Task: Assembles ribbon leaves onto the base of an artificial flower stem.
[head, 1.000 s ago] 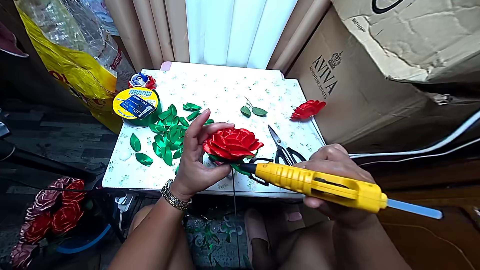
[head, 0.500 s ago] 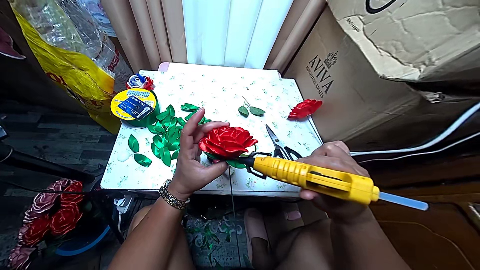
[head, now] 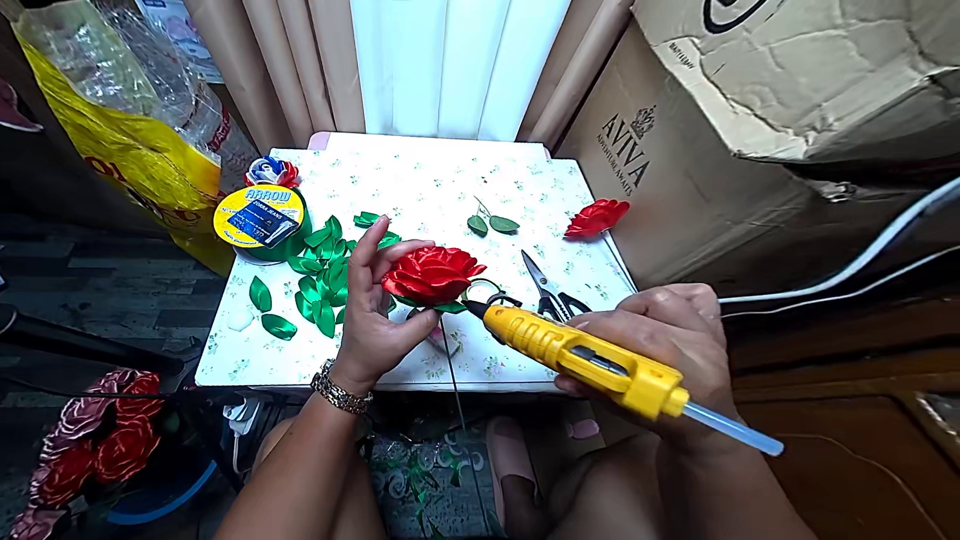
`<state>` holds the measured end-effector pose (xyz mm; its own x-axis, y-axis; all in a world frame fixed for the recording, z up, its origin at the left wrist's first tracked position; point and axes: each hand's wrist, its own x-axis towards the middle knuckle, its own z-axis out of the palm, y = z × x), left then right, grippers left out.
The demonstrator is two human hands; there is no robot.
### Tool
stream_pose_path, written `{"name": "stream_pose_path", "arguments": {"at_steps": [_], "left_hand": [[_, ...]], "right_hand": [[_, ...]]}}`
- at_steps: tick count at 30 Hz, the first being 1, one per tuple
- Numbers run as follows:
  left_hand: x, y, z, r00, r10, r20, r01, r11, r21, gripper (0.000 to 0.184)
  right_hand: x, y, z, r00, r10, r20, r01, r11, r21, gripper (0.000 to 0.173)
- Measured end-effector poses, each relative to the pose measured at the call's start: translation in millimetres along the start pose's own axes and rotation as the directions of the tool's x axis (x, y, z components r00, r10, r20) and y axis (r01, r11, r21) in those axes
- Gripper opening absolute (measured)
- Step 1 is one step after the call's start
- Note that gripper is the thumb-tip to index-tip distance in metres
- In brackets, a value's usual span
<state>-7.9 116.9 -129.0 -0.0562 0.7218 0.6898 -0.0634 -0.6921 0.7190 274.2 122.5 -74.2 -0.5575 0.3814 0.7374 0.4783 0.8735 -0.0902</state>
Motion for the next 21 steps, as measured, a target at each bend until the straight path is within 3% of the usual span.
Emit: {"name": "stream_pose_path", "arguments": {"at_steps": [3, 5, 7, 9, 11, 13, 15, 18, 21], "left_hand": [[0, -3, -1, 0.995, -0.089, -0.038, 0.088, 0.995, -0.037, 0.097], [1, -6, -2, 0.973, -0.212, -0.096, 0.202, 0.974, -0.099, 0.095], [3, -8, -4, 0.922, -0.352, -0.16, 0.33, 0.932, -0.146, 0.089], [5, -7, -4, 0.85, -0.485, -0.207, 0.452, 0.872, -0.188, 0.079], [9, -6, -1, 0.777, -0.592, -0.215, 0.544, 0.803, -0.245, 0.067], [10, -9, 2, 0.729, -0.659, -0.182, 0.593, 0.742, -0.311, 0.056], [10, -10, 6, 0.699, -0.696, -0.163, 0.614, 0.701, -0.362, 0.046], [10, -10, 10, 0.666, -0.736, -0.121, 0.64, 0.647, -0.414, 0.041], [11, -9, 12, 0.622, -0.777, -0.092, 0.687, 0.599, -0.411, 0.044]], "right_hand": [[-2, 9, 0, 0.992, 0.127, -0.02, -0.122, 0.976, 0.179, 0.039], [-10, 25, 6, 0.932, 0.358, -0.059, -0.314, 0.878, 0.36, 0.035], [-13, 45, 14, 0.798, 0.595, -0.09, -0.516, 0.754, 0.407, 0.04], [-18, 68, 20, 0.641, 0.767, 0.006, -0.725, 0.603, 0.332, 0.042], [-28, 91, 29, 0.474, 0.876, 0.087, -0.861, 0.441, 0.251, 0.043], [-35, 109, 38, 0.369, 0.922, 0.114, -0.914, 0.338, 0.224, 0.044], [-40, 118, 44, 0.335, 0.929, 0.16, -0.928, 0.295, 0.228, 0.045], [-43, 119, 50, 0.339, 0.915, 0.219, -0.935, 0.303, 0.185, 0.048], [-37, 109, 47, 0.374, 0.925, 0.074, -0.921, 0.36, 0.148, 0.062]]}}
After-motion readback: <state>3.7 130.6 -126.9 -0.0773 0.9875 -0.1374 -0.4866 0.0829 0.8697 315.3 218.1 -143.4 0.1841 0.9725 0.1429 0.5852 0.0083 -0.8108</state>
